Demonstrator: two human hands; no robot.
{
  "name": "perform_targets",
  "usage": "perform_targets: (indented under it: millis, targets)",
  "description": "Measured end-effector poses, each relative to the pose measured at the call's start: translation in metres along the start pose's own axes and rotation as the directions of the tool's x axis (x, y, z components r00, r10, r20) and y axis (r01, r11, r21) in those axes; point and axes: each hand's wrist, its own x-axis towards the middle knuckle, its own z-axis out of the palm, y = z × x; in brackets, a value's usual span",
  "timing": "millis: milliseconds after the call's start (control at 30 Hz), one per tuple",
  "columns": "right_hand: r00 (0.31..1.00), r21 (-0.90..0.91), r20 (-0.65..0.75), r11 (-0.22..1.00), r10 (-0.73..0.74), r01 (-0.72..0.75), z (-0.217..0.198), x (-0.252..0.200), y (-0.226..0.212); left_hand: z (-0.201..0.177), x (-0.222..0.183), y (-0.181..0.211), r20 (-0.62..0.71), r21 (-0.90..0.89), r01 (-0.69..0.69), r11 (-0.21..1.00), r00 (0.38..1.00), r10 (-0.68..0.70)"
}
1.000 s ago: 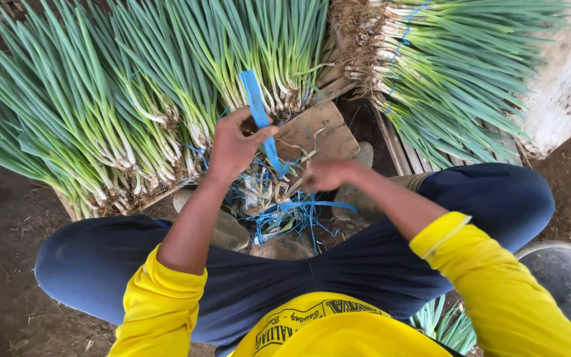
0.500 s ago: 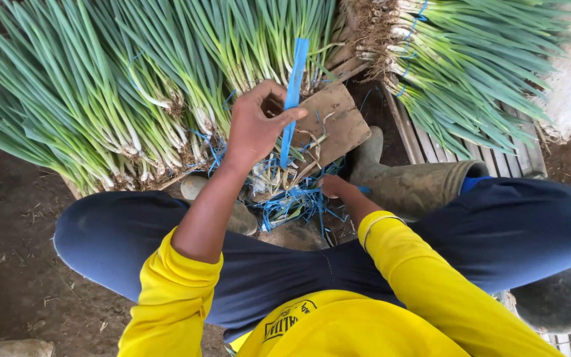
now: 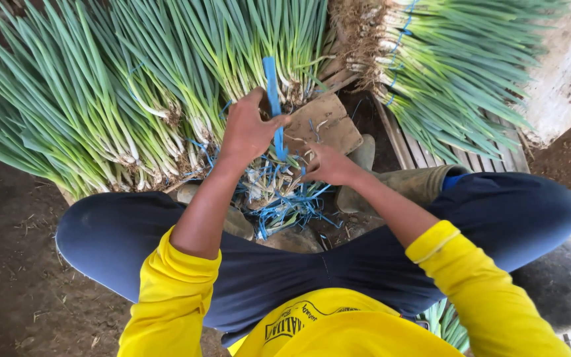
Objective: Tying bundles of green onions with blue plastic strips while sitting on the ground.
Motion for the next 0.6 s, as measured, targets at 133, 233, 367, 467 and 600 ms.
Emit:
perform_targets:
  millis: [133, 233, 367, 467, 600]
  targets:
    - [0.992, 0.083, -0.063, 0.99, -0.107, 0.112, -0.038, -0.015, -0.043, -0.004, -0.008, -0.002, 0.057, 0.084, 0.039, 0.996, 0.997, -0.044]
    - [0.988, -0.003, -0.055, 0.99, -0.143, 0.143, -0.062, -0.029, -0.08, -0.003, -0.006, -0.023, 0.051, 0.036, 0.014, 0.999, 0.999, -0.016]
    - [0.982, -0.069, -0.09, 0.984, -0.168, 0.162, -0.083, -0.046, -0.122, -0.007, -0.022, -0.018, 0.092, -0.061, 0.015, 0.998, 0.996, -0.009]
    - [0.981, -0.142, -0.115, 0.98, -0.154, 0.137, -0.083, -0.047, -0.136, -0.011, -0.04, 0.002, 0.136, -0.216, 0.033, 0.976, 0.991, -0.004]
    - [0.99, -0.274, -0.095, 0.959, -0.103, 0.074, -0.074, -0.045, -0.154, -0.009, -0.04, 0.0, 0.206, -0.344, 0.104, 0.933, 0.978, -0.033]
